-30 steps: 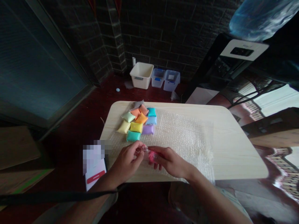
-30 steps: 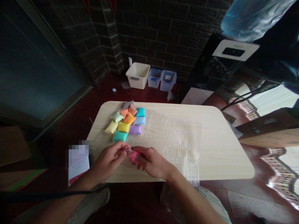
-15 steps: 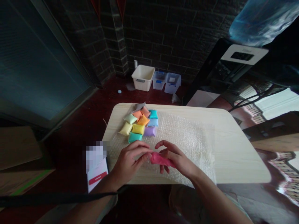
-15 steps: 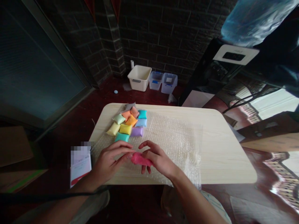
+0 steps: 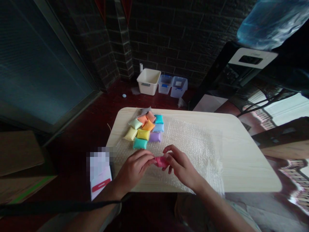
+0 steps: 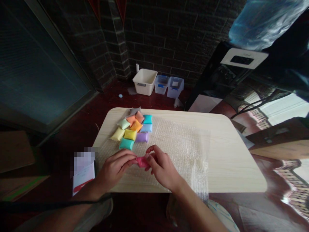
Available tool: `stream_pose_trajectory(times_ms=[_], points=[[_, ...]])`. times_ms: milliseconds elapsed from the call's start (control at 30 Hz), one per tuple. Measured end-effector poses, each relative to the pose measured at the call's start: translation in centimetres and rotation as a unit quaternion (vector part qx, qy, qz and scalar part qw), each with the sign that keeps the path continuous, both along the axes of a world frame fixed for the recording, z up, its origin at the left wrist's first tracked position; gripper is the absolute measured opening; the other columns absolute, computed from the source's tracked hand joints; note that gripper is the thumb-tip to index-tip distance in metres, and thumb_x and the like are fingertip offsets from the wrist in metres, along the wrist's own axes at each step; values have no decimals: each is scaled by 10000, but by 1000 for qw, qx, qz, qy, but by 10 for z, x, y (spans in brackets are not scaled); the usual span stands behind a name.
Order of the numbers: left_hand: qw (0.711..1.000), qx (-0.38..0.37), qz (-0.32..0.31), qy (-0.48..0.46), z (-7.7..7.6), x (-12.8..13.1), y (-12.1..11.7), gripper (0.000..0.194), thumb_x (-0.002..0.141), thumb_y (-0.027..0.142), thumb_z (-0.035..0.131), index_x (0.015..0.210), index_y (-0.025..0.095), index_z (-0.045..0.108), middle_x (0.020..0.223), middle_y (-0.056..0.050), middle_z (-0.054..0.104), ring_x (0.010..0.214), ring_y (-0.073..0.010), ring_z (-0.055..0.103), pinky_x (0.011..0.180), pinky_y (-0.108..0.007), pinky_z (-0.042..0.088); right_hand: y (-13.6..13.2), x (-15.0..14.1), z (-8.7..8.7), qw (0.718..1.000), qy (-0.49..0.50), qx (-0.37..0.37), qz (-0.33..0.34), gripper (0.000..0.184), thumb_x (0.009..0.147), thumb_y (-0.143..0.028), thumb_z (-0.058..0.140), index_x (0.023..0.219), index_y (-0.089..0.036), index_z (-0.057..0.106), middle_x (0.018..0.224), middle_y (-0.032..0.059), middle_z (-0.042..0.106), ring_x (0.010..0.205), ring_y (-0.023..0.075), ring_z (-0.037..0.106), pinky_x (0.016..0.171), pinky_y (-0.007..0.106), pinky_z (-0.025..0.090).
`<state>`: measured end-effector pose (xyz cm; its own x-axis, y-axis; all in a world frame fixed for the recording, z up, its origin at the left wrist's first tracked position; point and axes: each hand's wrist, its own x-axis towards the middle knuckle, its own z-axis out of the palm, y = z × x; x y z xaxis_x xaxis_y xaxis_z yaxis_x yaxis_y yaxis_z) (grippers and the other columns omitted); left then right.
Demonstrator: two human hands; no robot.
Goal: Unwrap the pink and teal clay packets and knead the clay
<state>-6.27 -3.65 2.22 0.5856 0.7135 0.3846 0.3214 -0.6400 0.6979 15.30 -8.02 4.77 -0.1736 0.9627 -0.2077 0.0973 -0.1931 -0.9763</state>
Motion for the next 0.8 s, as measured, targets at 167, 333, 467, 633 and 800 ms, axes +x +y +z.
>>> stream_pose_trajectory(times_ms=[167,333,467,633,800], points=[[996,-68,56,17,3,-1,-1,177,1042,219,531,959,180,683,926,-44,720,895,-184,679,822,-279,489,-4,1,9,975,-126,181,32,189,958,-278,682,1124,-188,679,1036,91,746,837,183,680,653,286,520],[991,-118,64,9,10,5,-7,189,1051,217,470,1014,190,654,963,-53,732,932,-193,695,842,-274,486,0,4,1,976,-93,191,39,164,935,-256,737,1090,-213,769,1013,73,716,848,182,655,678,301,518],[981,-158,103,-41,11,9,-11,178,1052,251,473,989,190,627,943,-55,734,855,-181,694,784,-264,491,-2,-2,-5,985,-39,164,23,237,934,-266,755,1170,-256,781,1053,71,697,939,202,659,778,336,522],[972,-187,117,-81,8,9,-13,203,1045,291,494,946,187,637,925,-62,736,866,-192,697,777,-272,496,-11,-16,-7,991,-15,132,5,332,968,-291,713,1298,-314,729,1093,67,651,968,210,623,819,359,518],[967,-200,128,-89,7,11,-17,230,1040,307,497,887,186,620,851,-45,713,777,-181,676,726,-269,483,-13,-21,-4,993,1,118,12,345,992,-305,675,1335,-336,702,1104,64,631,981,209,601,841,368,505]])
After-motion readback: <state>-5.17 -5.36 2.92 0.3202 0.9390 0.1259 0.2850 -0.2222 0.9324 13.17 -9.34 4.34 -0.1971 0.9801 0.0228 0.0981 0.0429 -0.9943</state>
